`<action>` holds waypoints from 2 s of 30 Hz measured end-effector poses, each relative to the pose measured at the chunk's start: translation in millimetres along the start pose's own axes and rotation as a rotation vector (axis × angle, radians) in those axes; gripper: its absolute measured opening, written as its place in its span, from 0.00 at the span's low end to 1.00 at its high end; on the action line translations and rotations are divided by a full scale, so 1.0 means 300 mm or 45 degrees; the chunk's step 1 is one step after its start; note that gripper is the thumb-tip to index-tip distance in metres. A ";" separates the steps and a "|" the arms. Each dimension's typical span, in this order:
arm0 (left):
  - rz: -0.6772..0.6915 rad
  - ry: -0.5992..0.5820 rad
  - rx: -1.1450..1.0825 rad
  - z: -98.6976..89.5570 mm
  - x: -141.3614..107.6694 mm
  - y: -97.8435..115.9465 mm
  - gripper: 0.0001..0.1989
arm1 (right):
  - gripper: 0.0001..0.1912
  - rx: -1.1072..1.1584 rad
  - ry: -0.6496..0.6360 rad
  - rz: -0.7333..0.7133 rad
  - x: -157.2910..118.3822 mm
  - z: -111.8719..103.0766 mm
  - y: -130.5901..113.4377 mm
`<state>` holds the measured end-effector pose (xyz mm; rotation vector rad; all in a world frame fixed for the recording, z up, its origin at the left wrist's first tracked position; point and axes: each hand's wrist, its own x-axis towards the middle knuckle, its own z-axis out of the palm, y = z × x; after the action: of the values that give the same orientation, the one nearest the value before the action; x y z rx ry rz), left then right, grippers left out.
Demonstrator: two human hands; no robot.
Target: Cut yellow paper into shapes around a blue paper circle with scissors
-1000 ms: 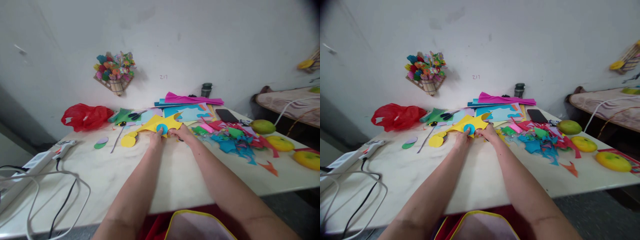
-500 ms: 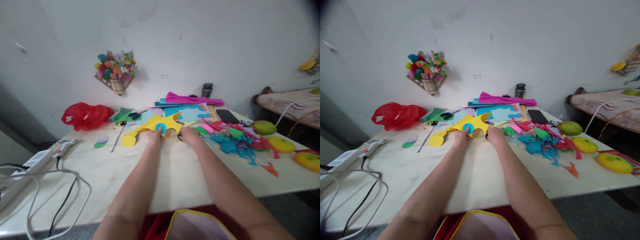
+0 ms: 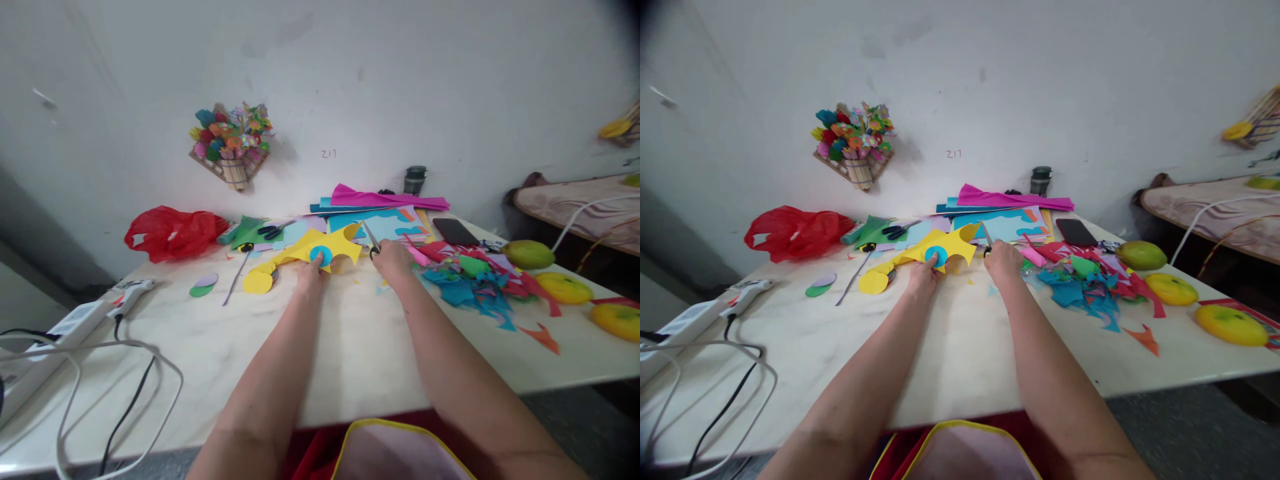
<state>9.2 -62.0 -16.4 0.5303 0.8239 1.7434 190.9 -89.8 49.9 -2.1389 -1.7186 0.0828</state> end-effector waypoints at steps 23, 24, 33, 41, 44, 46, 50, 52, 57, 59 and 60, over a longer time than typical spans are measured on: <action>-0.091 0.157 -0.048 0.008 0.012 0.024 0.11 | 0.19 0.908 -1.141 -0.364 0.009 -0.041 0.088; -0.097 0.153 -0.056 0.008 0.013 0.024 0.11 | 0.19 0.912 -1.150 -0.369 0.008 -0.036 0.082; -0.131 0.233 -0.063 0.017 0.012 0.021 0.13 | 0.17 1.044 -1.095 -0.297 -0.022 0.016 0.011; -0.099 0.194 -0.111 0.034 0.005 0.013 0.12 | 0.18 1.122 -1.125 -0.279 -0.020 0.035 0.004; -0.118 0.177 -0.126 0.035 0.004 0.010 0.12 | 0.19 1.163 -1.131 -0.280 -0.025 0.045 -0.002; -0.114 0.187 -0.098 0.036 0.003 0.008 0.12 | 0.20 1.187 -1.127 -0.284 -0.030 0.053 -0.008; -0.098 0.231 -0.041 0.043 -0.001 0.006 0.14 | 0.23 1.194 -1.107 -0.266 -0.043 0.065 -0.024; -0.105 0.238 -0.045 0.048 -0.005 0.006 0.13 | 0.25 1.192 -1.090 -0.265 -0.049 0.067 -0.031; -0.087 0.235 -0.061 0.051 -0.014 0.000 0.12 | 0.27 1.238 -1.109 -0.284 -0.061 0.076 -0.040; -0.078 0.228 -0.058 0.050 -0.017 -0.002 0.12 | 0.27 1.272 -1.124 -0.282 -0.066 0.079 -0.043; -0.078 0.228 -0.057 0.051 -0.018 -0.003 0.12 | 0.26 1.286 -1.127 -0.280 -0.069 0.081 -0.045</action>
<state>22.2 -62.8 -6.7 0.3191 0.9146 1.7658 166.4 -100.7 28.0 -1.1567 -1.6826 1.6299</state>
